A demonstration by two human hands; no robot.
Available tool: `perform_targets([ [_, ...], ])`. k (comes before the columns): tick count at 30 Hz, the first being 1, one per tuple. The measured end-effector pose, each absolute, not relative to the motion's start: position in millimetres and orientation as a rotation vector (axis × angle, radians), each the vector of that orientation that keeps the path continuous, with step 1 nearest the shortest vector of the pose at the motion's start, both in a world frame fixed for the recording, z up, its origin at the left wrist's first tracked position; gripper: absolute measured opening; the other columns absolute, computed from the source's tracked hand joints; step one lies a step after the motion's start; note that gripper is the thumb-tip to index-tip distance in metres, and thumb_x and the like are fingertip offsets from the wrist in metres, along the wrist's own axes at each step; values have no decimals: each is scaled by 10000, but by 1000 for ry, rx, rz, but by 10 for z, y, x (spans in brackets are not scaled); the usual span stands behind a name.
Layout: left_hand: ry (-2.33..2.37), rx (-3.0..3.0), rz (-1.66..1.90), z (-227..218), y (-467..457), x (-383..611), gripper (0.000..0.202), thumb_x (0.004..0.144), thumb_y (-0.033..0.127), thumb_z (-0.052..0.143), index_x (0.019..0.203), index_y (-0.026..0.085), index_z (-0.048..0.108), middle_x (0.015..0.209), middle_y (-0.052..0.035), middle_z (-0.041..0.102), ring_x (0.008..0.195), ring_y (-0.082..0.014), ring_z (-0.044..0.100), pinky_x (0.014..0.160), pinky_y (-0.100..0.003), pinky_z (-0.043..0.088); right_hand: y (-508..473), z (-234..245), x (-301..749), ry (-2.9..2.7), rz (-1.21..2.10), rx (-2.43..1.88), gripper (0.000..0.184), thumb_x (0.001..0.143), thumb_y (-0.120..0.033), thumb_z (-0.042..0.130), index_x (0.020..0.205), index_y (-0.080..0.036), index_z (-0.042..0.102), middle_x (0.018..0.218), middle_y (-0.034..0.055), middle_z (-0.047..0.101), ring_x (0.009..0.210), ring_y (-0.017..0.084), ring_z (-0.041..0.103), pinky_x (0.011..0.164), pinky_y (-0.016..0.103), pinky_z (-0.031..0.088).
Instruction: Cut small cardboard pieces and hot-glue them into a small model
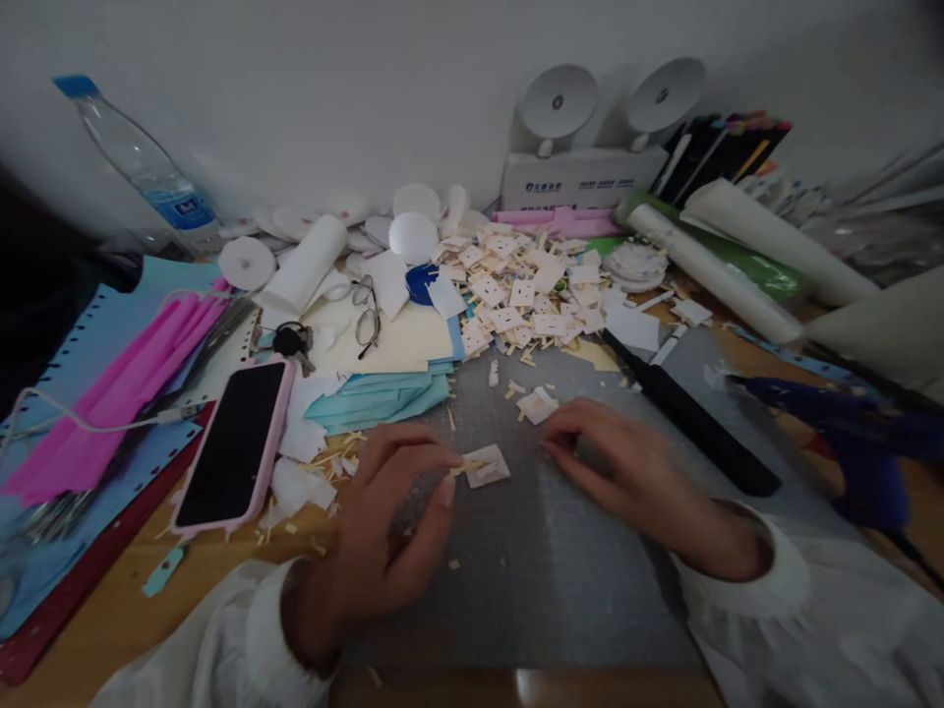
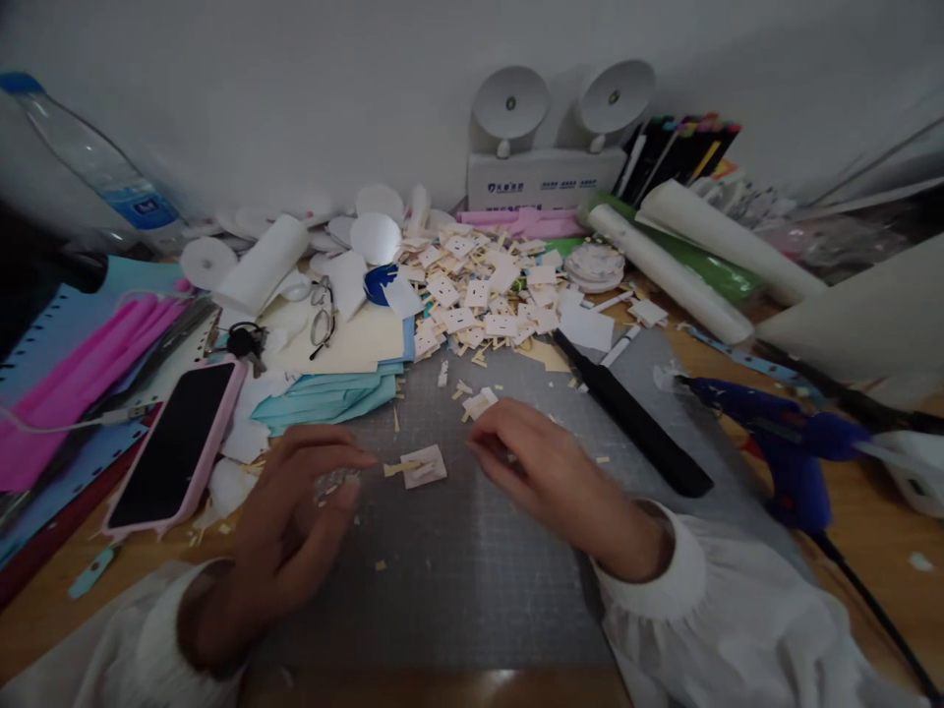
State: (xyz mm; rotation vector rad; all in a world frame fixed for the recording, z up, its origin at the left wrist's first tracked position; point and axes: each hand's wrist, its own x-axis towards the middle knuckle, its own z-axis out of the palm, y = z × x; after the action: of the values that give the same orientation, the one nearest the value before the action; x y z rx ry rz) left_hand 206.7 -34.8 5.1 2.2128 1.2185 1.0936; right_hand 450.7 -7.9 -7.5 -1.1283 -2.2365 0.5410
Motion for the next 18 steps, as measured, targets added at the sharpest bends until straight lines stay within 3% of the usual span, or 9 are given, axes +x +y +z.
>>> perform_targets([
  [5,1088,2349,1063,62,-355,2107,190,847,145,564,1033,182,562,974,-67,595,915,-194,555,794,-332,469,-337,79,4202,-1856,808,-1170,45,847,-174,590,854,-217,584,765,-19,635,673,105,603,604,208,501],
  [9,1025,2410,1027,47,-365,2125,67,880,136,527,907,178,571,850,-36,616,803,-169,551,728,-314,441,-477,107,4030,-1760,933,-1142,7,849,-218,599,856,-216,600,770,-9,650,681,114,624,595,212,518],
  [13,1011,2373,1034,39,-398,2118,91,900,131,502,874,184,571,814,-29,619,787,-168,551,725,-310,439,-575,156,4103,-1698,847,-1198,50,877,-247,570,831,-239,588,706,-17,635,636,118,621,570,217,522],
  [18,1101,2215,1054,53,-427,2103,104,916,125,487,909,185,572,879,-41,611,849,-165,558,769,-294,462,-912,103,4620,-1342,505,-1493,147,962,-313,393,1050,-306,511,760,23,659,647,181,649,622,319,558],
])
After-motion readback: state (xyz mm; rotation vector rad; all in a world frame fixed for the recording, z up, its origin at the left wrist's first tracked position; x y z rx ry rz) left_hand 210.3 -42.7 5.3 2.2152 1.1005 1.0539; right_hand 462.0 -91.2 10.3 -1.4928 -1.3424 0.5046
